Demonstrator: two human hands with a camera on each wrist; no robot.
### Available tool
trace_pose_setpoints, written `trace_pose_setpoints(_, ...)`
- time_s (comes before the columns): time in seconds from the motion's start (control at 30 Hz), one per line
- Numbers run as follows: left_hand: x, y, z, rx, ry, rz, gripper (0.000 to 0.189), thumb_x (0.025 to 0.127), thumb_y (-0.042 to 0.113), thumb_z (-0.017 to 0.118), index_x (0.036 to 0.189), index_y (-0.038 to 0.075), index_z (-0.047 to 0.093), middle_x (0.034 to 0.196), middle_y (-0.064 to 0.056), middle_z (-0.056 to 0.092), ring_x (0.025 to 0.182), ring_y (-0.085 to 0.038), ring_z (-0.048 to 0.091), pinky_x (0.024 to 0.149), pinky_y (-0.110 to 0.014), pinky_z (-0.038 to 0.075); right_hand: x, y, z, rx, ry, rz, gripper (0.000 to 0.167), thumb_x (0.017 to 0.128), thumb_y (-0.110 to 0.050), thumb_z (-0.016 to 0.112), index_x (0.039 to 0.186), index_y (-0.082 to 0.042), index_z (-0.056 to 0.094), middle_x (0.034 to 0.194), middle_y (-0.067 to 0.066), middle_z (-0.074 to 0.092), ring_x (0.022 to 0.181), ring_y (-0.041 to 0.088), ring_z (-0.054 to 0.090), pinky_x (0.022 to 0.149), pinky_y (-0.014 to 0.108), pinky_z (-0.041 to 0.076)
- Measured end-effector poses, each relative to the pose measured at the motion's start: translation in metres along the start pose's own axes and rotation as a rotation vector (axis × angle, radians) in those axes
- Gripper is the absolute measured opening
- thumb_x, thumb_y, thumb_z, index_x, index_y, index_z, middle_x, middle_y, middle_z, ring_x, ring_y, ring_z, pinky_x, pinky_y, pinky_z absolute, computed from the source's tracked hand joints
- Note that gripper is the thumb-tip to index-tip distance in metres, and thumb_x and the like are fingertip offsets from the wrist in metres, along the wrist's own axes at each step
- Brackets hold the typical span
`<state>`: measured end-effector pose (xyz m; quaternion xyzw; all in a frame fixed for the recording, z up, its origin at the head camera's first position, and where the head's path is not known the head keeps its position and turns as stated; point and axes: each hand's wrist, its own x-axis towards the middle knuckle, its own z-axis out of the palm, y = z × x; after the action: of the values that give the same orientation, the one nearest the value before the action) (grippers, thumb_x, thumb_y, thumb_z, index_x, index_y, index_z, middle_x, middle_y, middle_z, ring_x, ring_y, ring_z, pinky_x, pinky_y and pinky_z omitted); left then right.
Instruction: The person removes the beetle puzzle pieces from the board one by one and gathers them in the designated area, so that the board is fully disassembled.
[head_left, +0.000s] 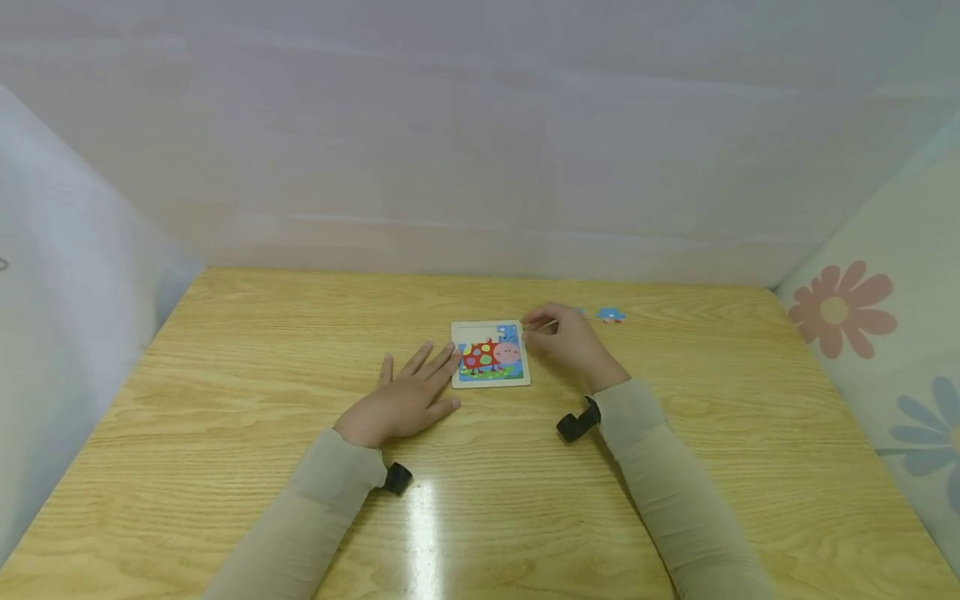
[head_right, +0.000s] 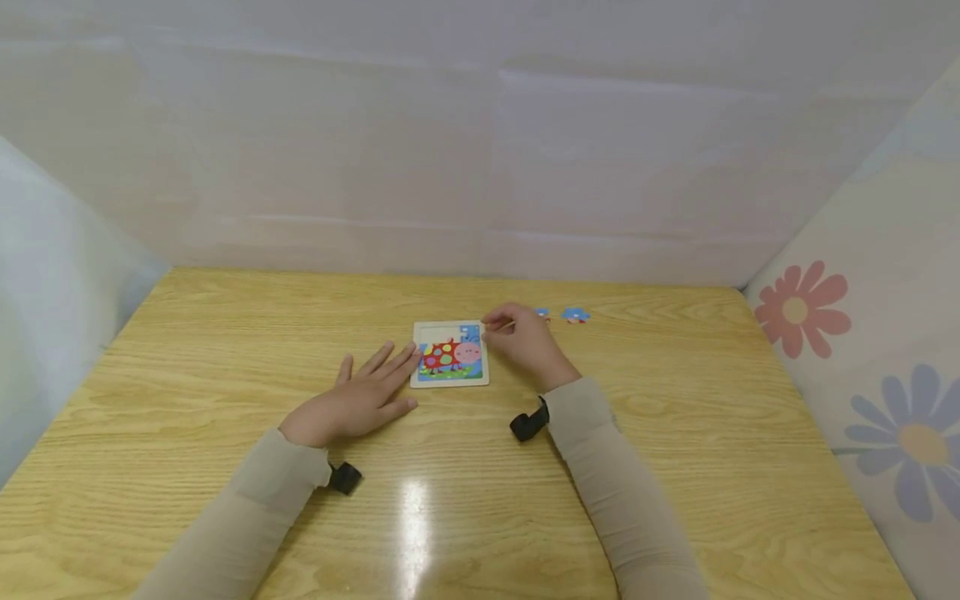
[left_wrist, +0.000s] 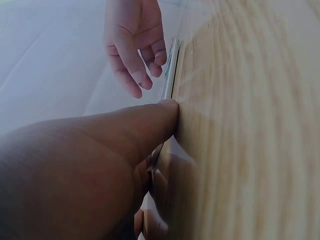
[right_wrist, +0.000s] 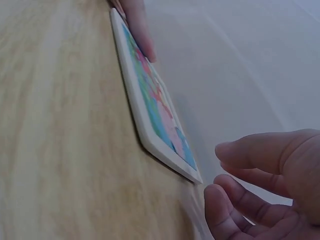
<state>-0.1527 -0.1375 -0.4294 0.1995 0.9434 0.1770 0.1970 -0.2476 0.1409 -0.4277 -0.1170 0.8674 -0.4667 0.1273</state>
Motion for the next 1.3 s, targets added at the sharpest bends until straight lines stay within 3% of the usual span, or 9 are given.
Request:
trace_pose_setpoints(0.43, 0.000, 0.000, -0.001, -0.002, 0.000, -0.007, 0.074, 0.107, 0.048, 0.044, 0.165, 0.022, 0.005, 0.170, 0.004, -0.003, 0.155, -0.028, -0.012, 0.112, -0.072, -0.014, 0.006, 0.001, 0.011, -0.085, -0.038, -0.056, 0.034, 0.092, -0.013, 0.075, 0.125, -0.008, 0.069, 0.118, 0.010, 0.063, 0.104, 0.026, 0.061, 0.093, 0.043, 0.051)
trace_pose_setpoints(0.93, 0.000, 0.000, -0.002, -0.003, -0.004, -0.009, 0.075, 0.107, 0.049, 0.044, 0.165, 0.022, 0.006, 0.170, 0.004, -0.004, 0.155, -0.028, -0.012, 0.112, -0.072, -0.013, 0.008, -0.006, 0.015, -0.131, -0.065, -0.077, 0.041, 0.090, -0.010, 0.077, 0.129, -0.003, 0.066, 0.110, 0.011, 0.057, 0.093, 0.025, 0.048, 0.083, 0.037, 0.044)
trace_pose_setpoints(1.3, 0.002, -0.003, 0.002, 0.002, 0.000, -0.003, 0.075, 0.106, 0.051, 0.043, 0.165, 0.023, 0.005, 0.170, 0.005, -0.004, 0.155, -0.027, -0.012, 0.112, -0.073, -0.012, 0.013, -0.008, 0.012, -0.188, -0.114, -0.030, 0.036, 0.091, -0.016, 0.078, 0.124, -0.013, 0.065, 0.113, 0.008, 0.055, 0.102, 0.026, 0.049, 0.091, 0.041, 0.045)
